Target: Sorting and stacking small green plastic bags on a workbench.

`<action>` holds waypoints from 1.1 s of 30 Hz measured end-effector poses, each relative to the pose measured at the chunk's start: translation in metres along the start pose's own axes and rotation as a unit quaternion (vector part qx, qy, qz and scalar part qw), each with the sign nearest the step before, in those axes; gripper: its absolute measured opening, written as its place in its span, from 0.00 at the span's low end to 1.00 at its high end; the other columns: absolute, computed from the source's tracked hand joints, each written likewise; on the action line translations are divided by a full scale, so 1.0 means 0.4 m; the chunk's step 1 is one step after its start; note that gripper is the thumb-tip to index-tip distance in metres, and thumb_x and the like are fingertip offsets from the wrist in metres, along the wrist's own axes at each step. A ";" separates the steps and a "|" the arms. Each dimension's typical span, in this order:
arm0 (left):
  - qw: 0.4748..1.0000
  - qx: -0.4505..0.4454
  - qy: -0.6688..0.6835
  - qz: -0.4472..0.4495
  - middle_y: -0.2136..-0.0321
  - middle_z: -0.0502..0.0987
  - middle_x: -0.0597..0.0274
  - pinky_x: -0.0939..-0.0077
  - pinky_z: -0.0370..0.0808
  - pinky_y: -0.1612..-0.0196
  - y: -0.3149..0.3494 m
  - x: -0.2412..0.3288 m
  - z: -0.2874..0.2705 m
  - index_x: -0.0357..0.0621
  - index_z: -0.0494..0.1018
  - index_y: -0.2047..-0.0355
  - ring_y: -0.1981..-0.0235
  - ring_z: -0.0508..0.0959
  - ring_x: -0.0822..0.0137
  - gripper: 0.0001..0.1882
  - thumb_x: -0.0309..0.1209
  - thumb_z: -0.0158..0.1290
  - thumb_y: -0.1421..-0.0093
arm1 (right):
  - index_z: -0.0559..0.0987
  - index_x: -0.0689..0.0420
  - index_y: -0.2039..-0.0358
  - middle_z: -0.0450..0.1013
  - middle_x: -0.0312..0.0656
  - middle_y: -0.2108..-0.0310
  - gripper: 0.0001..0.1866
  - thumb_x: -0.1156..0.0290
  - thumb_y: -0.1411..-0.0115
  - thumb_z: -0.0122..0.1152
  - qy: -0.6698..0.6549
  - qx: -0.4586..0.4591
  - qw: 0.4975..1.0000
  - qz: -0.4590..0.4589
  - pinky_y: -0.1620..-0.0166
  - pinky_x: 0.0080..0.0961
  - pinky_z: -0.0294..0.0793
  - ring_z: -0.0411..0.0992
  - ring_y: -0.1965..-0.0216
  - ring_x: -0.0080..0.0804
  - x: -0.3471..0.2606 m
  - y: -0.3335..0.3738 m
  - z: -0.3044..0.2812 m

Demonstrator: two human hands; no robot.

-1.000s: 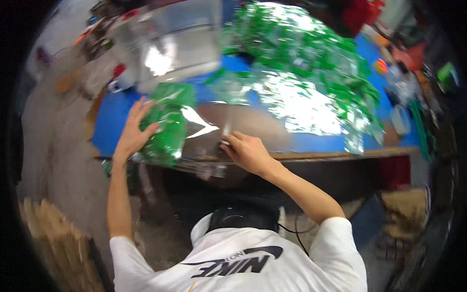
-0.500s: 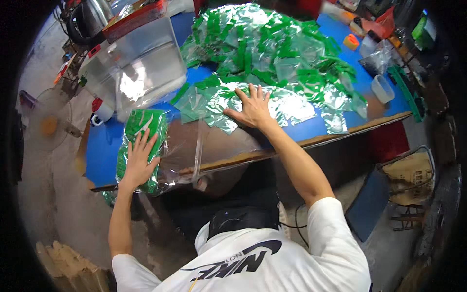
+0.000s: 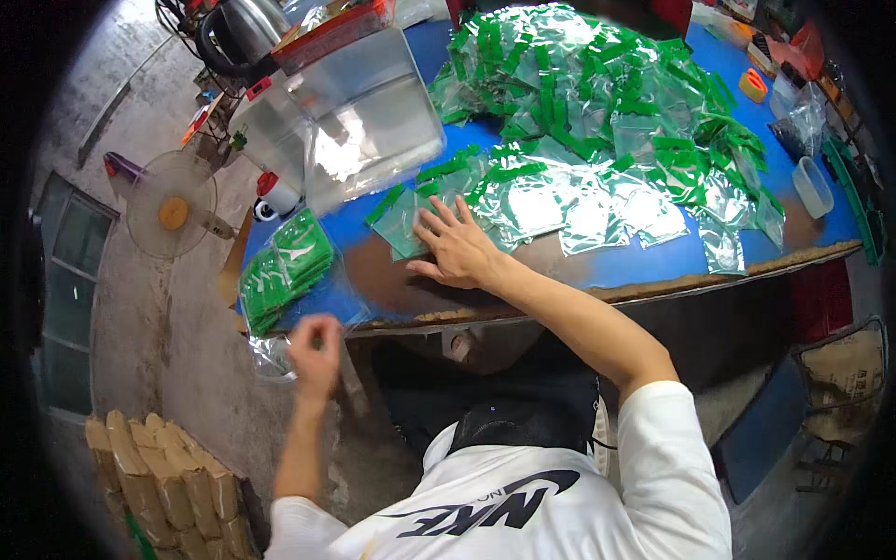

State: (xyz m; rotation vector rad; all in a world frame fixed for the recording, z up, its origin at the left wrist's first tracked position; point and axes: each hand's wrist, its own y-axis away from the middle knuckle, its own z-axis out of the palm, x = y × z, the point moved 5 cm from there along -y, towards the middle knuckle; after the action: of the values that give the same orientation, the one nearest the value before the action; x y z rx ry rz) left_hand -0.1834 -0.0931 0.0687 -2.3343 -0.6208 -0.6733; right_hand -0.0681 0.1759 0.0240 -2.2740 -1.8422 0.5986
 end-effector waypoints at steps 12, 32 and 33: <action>0.750 0.054 0.533 -0.388 0.61 0.80 0.56 0.72 0.80 0.57 0.179 0.020 0.297 0.37 0.72 0.52 0.61 0.83 0.64 0.13 0.32 0.53 0.32 | 0.69 0.59 0.39 0.64 0.55 0.39 0.33 0.48 0.37 0.55 0.029 0.042 0.997 -0.050 0.34 0.55 0.53 0.62 0.37 0.53 -0.075 0.020 -0.025; 0.629 -0.022 0.633 -0.452 0.54 0.79 0.60 0.69 0.80 0.50 0.196 0.074 0.333 0.41 0.72 0.50 0.54 0.80 0.66 0.14 0.26 0.56 0.36 | 0.72 0.63 0.42 0.64 0.51 0.37 0.31 0.50 0.36 0.54 -0.204 -0.052 0.973 -0.090 0.33 0.53 0.55 0.57 0.33 0.53 -0.037 0.149 -0.149; 0.644 -0.001 0.620 -0.447 0.53 0.79 0.59 0.68 0.80 0.50 0.196 0.069 0.331 0.40 0.73 0.50 0.53 0.80 0.65 0.14 0.25 0.55 0.36 | 0.70 0.63 0.40 0.64 0.50 0.36 0.35 0.46 0.36 0.52 -0.018 -0.015 0.998 -0.052 0.32 0.56 0.50 0.53 0.31 0.55 -0.012 0.137 -0.150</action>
State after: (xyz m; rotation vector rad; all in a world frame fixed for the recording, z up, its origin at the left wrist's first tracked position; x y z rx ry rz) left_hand -0.0771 -0.0516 -0.0381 -0.8429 -0.9719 -2.3451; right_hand 0.0044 0.1663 0.0598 -2.1834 -1.9840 0.6042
